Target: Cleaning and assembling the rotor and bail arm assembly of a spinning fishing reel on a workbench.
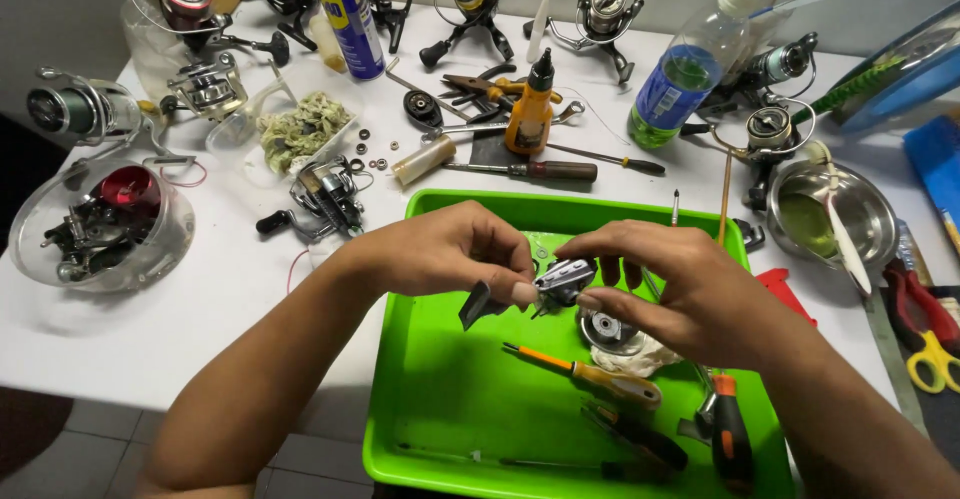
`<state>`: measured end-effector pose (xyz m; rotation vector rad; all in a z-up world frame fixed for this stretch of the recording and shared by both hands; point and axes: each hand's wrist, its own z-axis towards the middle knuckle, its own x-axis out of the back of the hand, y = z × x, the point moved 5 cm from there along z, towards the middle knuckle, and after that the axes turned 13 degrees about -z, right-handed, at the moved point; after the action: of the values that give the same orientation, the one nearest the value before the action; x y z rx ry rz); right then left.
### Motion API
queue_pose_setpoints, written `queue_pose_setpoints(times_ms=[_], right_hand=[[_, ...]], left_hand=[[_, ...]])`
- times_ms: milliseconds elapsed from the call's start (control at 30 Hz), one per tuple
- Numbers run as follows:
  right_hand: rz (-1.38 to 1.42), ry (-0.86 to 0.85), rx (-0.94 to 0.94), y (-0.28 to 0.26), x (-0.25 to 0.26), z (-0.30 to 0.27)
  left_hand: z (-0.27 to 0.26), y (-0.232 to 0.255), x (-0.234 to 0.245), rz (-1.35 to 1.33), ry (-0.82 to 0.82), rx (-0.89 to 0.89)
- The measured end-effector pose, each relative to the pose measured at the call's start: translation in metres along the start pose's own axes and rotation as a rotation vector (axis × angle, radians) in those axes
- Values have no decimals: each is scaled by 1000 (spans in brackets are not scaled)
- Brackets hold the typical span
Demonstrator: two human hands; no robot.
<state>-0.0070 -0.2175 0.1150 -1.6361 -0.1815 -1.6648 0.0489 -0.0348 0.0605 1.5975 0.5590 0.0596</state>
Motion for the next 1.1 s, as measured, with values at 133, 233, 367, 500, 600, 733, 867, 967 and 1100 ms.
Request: queue_pose_setpoints(times_ms=[133, 233, 367, 500, 600, 733, 867, 967, 1100], right_hand=[[245, 9, -186, 27, -15, -3], [694, 82, -329, 41, -27, -2], [667, 125, -342, 32, -24, 11], [619, 170, -402, 39, -25, 18], [630, 232, -431, 38, -26, 31], [636, 214, -374, 28, -35, 49], [472, 209, -311, 22, -33, 65], [207, 223, -236, 28, -36, 82], [-327, -66, -35, 37, -79, 114]], left_hand=[[7, -6, 8, 63, 93, -163], [6, -12, 20, -168, 280, -389], [2, -13, 21, -183, 276, -408], [4, -20, 32, -437, 280, -451], [-3, -8, 26, -263, 303, -541], [-6, -4, 29, -182, 529, -556], [-25, 1, 47, -60, 682, -622], [-47, 16, 58, -13, 779, -751], [-59, 18, 74, -150, 822, -893]])
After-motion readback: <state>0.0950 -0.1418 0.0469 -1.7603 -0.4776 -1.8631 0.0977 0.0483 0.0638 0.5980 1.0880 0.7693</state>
